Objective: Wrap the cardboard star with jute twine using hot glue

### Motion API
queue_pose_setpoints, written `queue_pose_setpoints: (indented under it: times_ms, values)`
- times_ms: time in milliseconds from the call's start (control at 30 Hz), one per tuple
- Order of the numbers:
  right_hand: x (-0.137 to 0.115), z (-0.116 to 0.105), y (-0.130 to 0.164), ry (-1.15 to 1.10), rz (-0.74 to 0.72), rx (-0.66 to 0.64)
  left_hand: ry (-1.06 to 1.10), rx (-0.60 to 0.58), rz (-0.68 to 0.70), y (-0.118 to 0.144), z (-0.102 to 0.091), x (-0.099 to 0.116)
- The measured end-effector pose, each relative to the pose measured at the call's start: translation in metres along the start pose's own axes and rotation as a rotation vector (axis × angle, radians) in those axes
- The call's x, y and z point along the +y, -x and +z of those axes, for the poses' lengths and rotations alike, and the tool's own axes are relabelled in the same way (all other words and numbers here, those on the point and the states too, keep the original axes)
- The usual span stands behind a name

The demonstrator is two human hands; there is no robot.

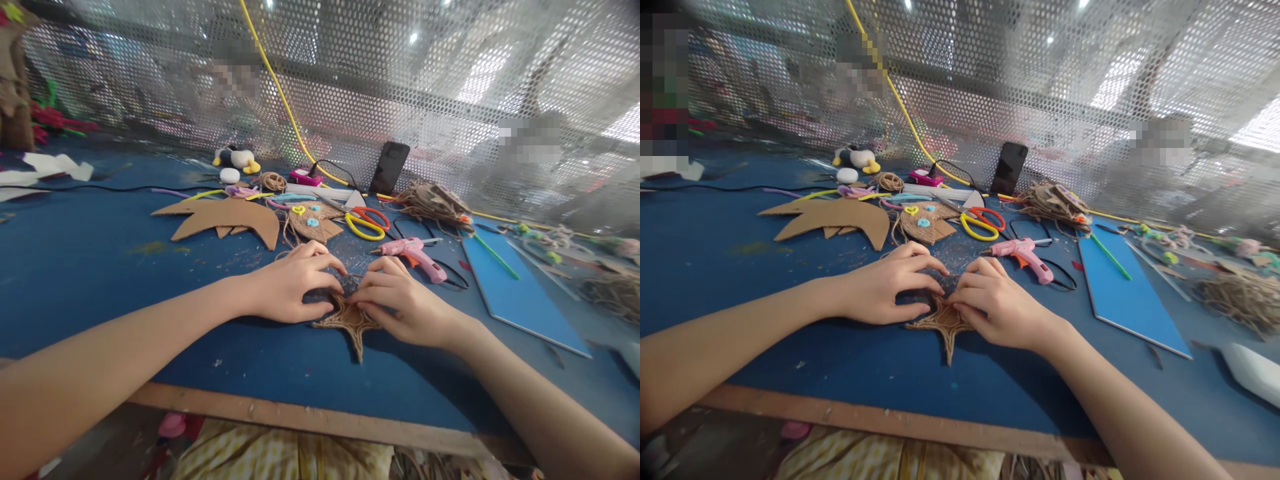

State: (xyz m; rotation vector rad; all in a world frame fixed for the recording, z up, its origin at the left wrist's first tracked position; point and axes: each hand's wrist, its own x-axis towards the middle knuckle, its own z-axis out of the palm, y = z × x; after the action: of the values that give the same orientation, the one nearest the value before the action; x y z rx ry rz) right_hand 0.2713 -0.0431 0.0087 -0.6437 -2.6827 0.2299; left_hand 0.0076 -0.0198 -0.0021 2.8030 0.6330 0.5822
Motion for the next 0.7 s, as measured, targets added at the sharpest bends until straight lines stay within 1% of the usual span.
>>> queue_pose_setpoints:
  times_ms: [67, 233, 533, 700]
  values:
    - [-0.0004, -0.0016, 0.0004, -0.004, 0.014, 0.001, -0.008, -0.007, 0.009, 0.0002, 0.0014, -0.0007]
    - [0.0014, -0.0008, 0.0013, -0.018, 0.065, 0.032, -0.011, 0.029, 0.025, -0.0001, 0.0012, 0.0003]
    - [0.0, 0.0016, -0.0012, 0.043, 0.036, -0.024, -0.014, 0.042, 0.07, 0.0004, -0.0001, -0.0001]
    - [0.0002, 0.0015, -0.0007, 0.074, 0.02, -0.044, -0.011, 0.039, 0.061, -0.0006, -0.0013, 0.0025]
